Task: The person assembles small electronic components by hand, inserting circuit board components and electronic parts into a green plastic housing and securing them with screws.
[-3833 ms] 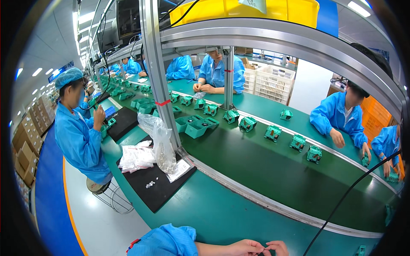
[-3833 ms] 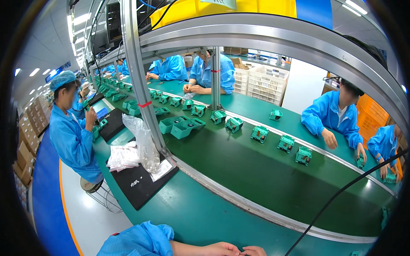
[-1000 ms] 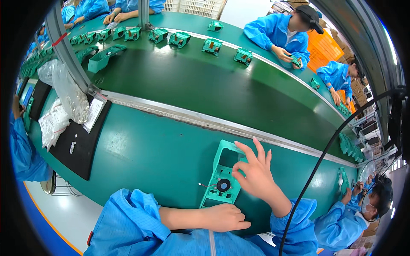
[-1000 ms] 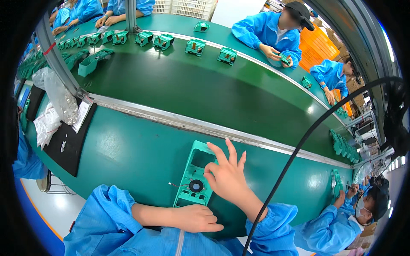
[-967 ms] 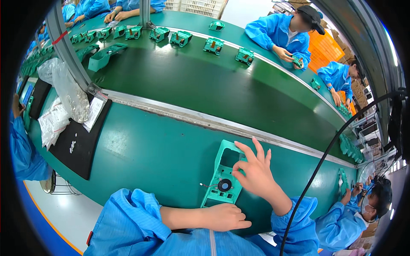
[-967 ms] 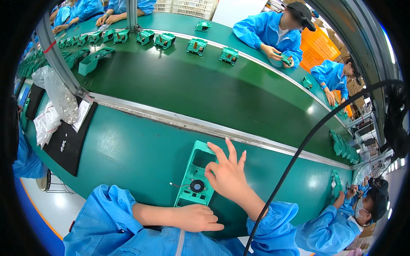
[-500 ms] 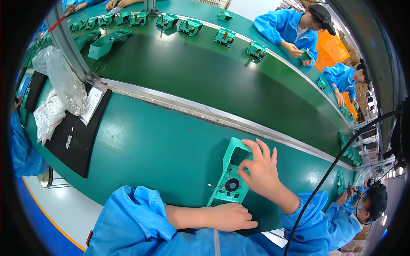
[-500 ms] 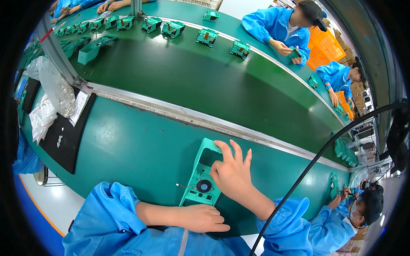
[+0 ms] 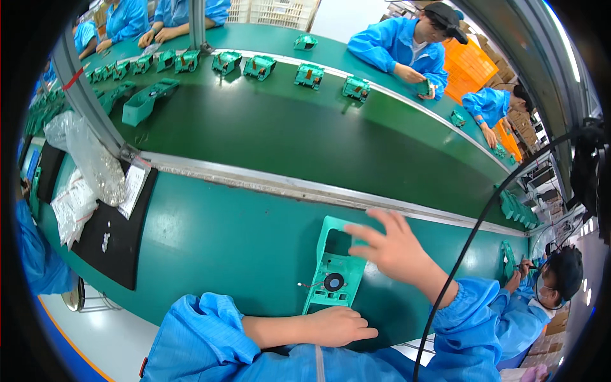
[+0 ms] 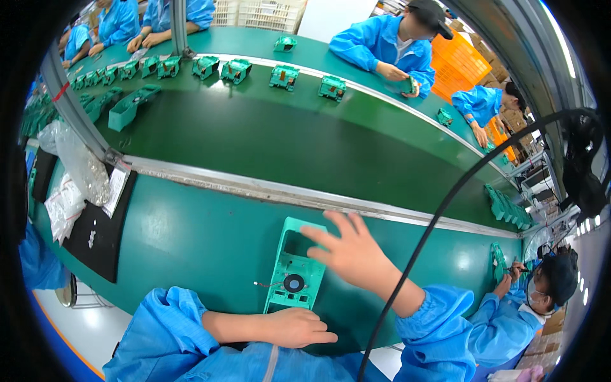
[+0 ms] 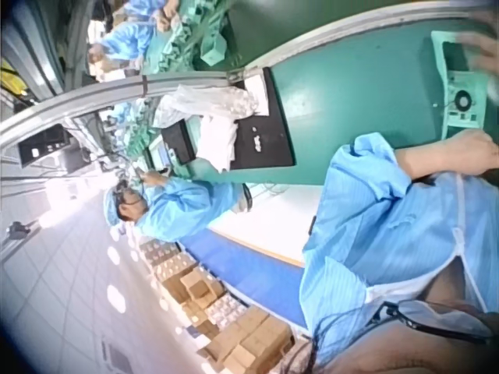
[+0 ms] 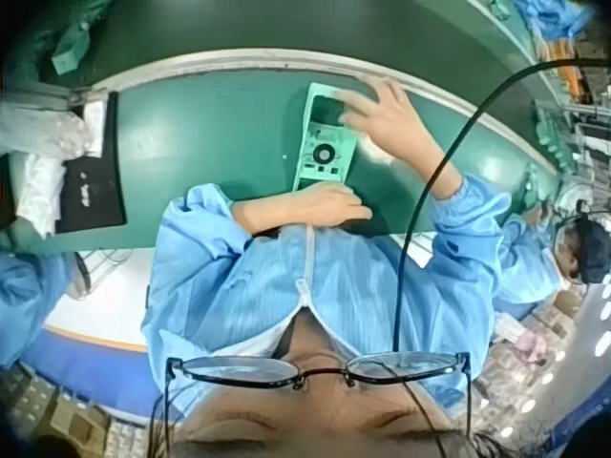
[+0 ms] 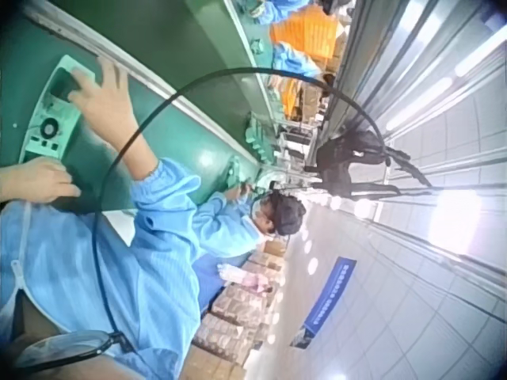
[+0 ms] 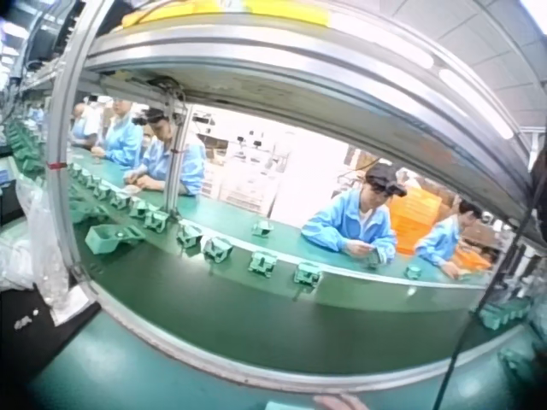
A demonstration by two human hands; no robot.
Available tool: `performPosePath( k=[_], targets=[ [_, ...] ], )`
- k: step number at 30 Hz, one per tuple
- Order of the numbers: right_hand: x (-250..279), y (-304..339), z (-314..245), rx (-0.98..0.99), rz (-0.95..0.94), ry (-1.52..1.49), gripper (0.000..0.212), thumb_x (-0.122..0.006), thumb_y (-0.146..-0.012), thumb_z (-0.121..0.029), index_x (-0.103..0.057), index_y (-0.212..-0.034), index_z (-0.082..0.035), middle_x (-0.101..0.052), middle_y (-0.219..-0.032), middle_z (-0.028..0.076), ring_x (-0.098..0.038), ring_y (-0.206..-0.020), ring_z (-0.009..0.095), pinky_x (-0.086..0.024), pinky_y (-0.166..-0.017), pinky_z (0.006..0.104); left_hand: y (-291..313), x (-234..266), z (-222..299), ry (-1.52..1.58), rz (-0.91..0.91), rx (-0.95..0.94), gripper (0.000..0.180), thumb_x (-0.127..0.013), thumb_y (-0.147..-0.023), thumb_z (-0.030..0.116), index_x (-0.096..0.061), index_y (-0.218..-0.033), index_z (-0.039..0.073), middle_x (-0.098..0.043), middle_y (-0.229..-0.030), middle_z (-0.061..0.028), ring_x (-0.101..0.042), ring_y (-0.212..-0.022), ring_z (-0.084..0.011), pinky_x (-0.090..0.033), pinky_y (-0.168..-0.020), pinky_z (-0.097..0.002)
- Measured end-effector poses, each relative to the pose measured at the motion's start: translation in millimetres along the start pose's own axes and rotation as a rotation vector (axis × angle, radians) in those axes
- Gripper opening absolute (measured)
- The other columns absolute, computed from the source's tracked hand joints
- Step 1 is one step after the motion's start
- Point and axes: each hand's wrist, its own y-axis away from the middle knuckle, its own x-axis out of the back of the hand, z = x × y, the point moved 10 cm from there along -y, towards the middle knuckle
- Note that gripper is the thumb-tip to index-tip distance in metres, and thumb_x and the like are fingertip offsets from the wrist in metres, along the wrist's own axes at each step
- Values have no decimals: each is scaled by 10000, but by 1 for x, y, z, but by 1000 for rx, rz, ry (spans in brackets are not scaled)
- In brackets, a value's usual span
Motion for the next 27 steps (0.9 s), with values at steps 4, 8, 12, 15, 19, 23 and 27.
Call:
performPosePath(
  k=[4,8,12,15,19,23,27],
  targets=[
    [-18,45,3,77,145,114,182,-533,-651,-157,-589,-824,-169,-447,-1124,-31,-431,-946,228,-397,-758,384,-4,4,0,32,-12,-43,368,-498,-668,98,-496,-1034,126,-484,-707,-27,-504,-633,-189,-409,-549,-303],
    [-20,103,37,-229,291,174,176,-538,-647,-157,-563,-820,-174,-489,-884,-50,-441,-845,211,-377,-715,329,5,31,10,-114,29,-113,315,-511,-692,59,-560,-997,121,-412,-621,25,-415,-522,-106,-377,-495,-238],
    [-40,216,111,-856,241,230,134,-557,-672,-186,-572,-801,-156,-496,-816,-18,-450,-801,224,-366,-663,359,18,59,-11,75,355,131,217,-432,-805,67,-555,-983,60,-500,-633,-75,-482,-556,-230,-400,-529,-307],
    [-48,352,155,-1394,211,407,93,-574,-698,-216,-562,-728,-128,-518,-795,18,-457,-797,246,-347,-625,381,25,42,-54,523,396,663,174,-410,-859,133,-545,-938,58,-445,-583,-7,-404,-481,-126,-345,-462,-240],
    [-63,446,179,-1695,124,386,139,-592,-688,-204,-578,-766,-90,-521,-867,44,-453,-856,267,-361,-668,396,47,9,-79,1300,577,1033,274,-359,-898,288,-466,-753,82,-292,-529,31,-208,-415,-56,-194,-392,-203],
    [-47,427,179,-1778,167,566,340,-647,-644,-220,-565,-958,-119,-471,-992,78,-456,-855,286,-387,-701,408,60,6,-90,1711,718,1015,383,-307,-894,378,-399,-652,96,-294,-525,6,-220,-405,-80,-217,-386,-214],
    [-10,169,84,-785,729,30,212,-549,-715,-206,-592,-891,-97,-539,-887,74,-501,-880,273,-419,-733,393,73,25,-100,1716,910,949,392,-304,-891,387,-417,-656,94,-308,-532,-12,-248,-426,-104,-255,-424,-234]
  ],
)
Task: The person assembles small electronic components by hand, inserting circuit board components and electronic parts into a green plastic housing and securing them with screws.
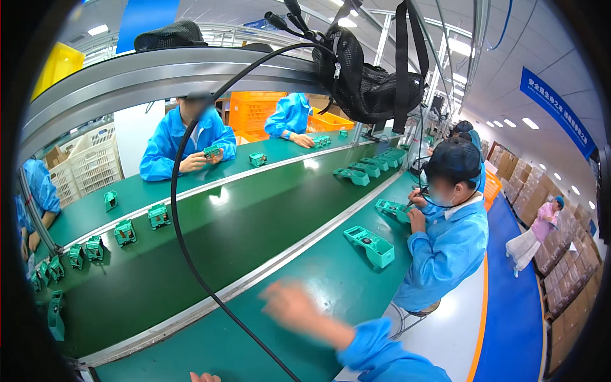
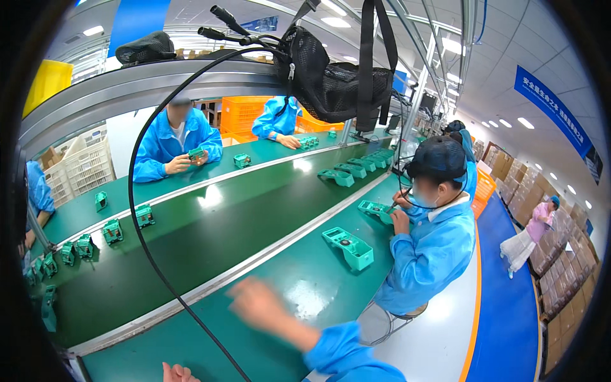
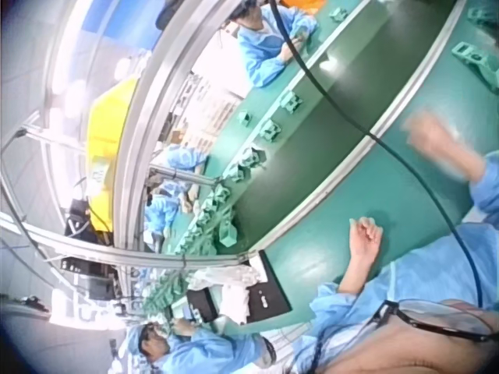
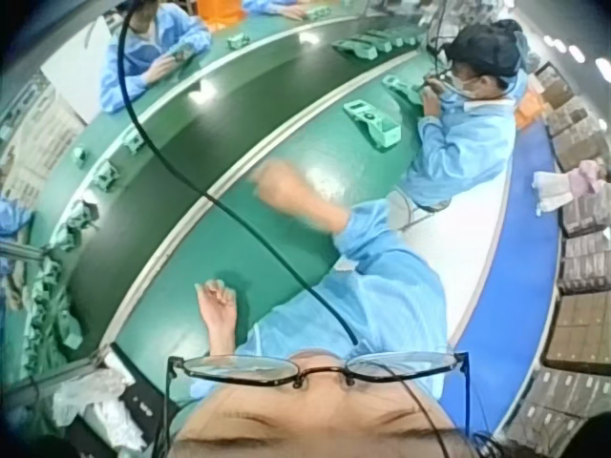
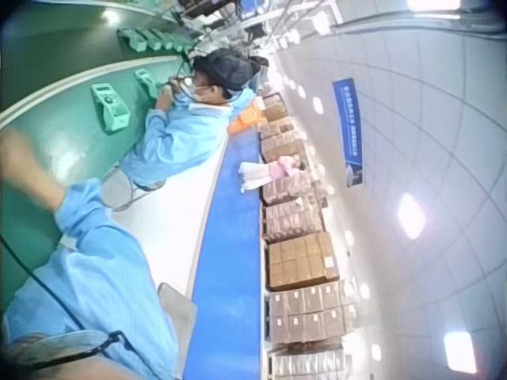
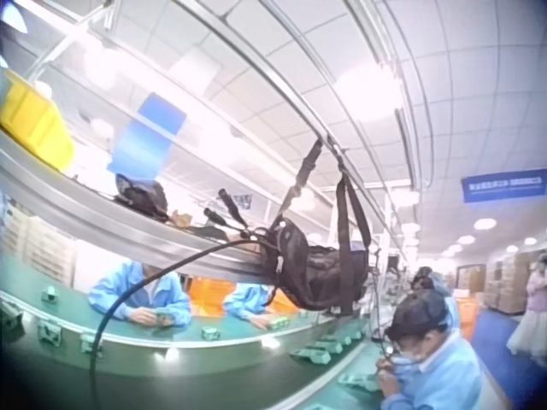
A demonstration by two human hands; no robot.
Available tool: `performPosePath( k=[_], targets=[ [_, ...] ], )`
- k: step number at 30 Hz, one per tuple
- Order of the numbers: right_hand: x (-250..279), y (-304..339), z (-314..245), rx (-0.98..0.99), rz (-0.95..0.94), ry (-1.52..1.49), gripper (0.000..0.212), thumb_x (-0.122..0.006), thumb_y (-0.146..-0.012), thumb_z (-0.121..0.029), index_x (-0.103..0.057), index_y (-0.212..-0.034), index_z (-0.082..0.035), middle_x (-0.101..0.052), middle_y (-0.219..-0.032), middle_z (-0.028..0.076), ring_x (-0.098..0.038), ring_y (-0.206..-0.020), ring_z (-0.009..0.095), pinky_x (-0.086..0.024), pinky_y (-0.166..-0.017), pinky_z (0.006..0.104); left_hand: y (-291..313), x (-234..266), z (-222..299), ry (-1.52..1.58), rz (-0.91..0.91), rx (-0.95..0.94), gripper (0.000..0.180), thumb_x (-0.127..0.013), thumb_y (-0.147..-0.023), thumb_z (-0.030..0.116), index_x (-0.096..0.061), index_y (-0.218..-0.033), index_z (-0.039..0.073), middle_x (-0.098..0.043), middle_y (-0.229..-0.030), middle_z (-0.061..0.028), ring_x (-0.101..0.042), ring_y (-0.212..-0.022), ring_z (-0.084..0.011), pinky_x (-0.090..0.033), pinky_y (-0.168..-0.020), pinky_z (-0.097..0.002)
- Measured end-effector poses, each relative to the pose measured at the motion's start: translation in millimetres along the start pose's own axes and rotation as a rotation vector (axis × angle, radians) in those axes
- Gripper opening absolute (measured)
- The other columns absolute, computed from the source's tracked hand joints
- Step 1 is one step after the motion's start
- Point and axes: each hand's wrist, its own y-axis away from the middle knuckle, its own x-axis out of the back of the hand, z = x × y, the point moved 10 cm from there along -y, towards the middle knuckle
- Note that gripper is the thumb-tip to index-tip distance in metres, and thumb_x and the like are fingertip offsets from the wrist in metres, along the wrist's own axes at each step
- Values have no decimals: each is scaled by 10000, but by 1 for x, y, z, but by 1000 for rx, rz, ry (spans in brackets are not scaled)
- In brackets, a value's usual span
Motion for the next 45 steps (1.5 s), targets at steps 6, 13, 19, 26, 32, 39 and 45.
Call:
performPosePath(
  k=[6,13,19,26,32,39,45],
  targets=[
    [-47,-7,-216,389,-251,-603,178,-576,-672,-230,-504,-794,-122,-467,-856,44,-454,-776,228,-374,-649,350,10,4,34,93,173,-147,347,-318,-878,368,-502,-892,75,-544,-878,-80,-520,-854,-225,-420,-793,-358],
    [-66,10,-197,250,-379,-555,110,-557,-675,-148,-521,-767,-99,-525,-901,50,-495,-844,249,-394,-694,366,-16,3,4,280,1,-136,286,-373,-872,321,-510,-894,71,-553,-856,-75,-541,-806,-192,-455,-721,-316],
    [-62,1,-191,146,-341,-830,83,-579,-694,-89,-537,-754,-49,-535,-855,101,-503,-799,290,-398,-707,368,-13,8,2,270,22,-127,282,-368,-880,315,-495,-902,64,-552,-816,-70,-547,-769,-181,-451,-706,-305],
    [-70,-6,-160,-82,-332,-896,75,-567,-737,-78,-554,-792,-29,-534,-837,138,-510,-783,304,-413,-707,359,-4,-5,19,126,-43,-272,114,-487,-831,132,-558,-837,43,-572,-812,-63,-554,-748,-159,-448,-696,-288],
    [-54,-16,-166,92,-247,-826,68,-577,-726,-61,-556,-784,-31,-535,-820,139,-516,-764,301,-422,-684,356,-7,2,36,-20,-22,-418,70,-523,-795,70,-569,-815,21,-572,-782,-66,-549,-748,-160,-443,-694,-275],
    [-64,-9,-165,35,-325,-906,69,-577,-728,-40,-549,-783,-11,-527,-812,143,-519,-730,289,-426,-660,341,-5,7,34,-64,-7,-426,62,-526,-782,50,-571,-807,15,-567,-767,-66,-540,-739,-158,-435,-688,-262],
    [-54,-10,-172,149,-243,-761,61,-531,-753,-44,-526,-786,6,-520,-798,164,-509,-720,334,-424,-643,369,-2,5,31,-72,-2,-382,67,-538,-777,66,-578,-802,19,-564,-747,-57,-524,-700,-141,-424,-652,-247]
  ],
)
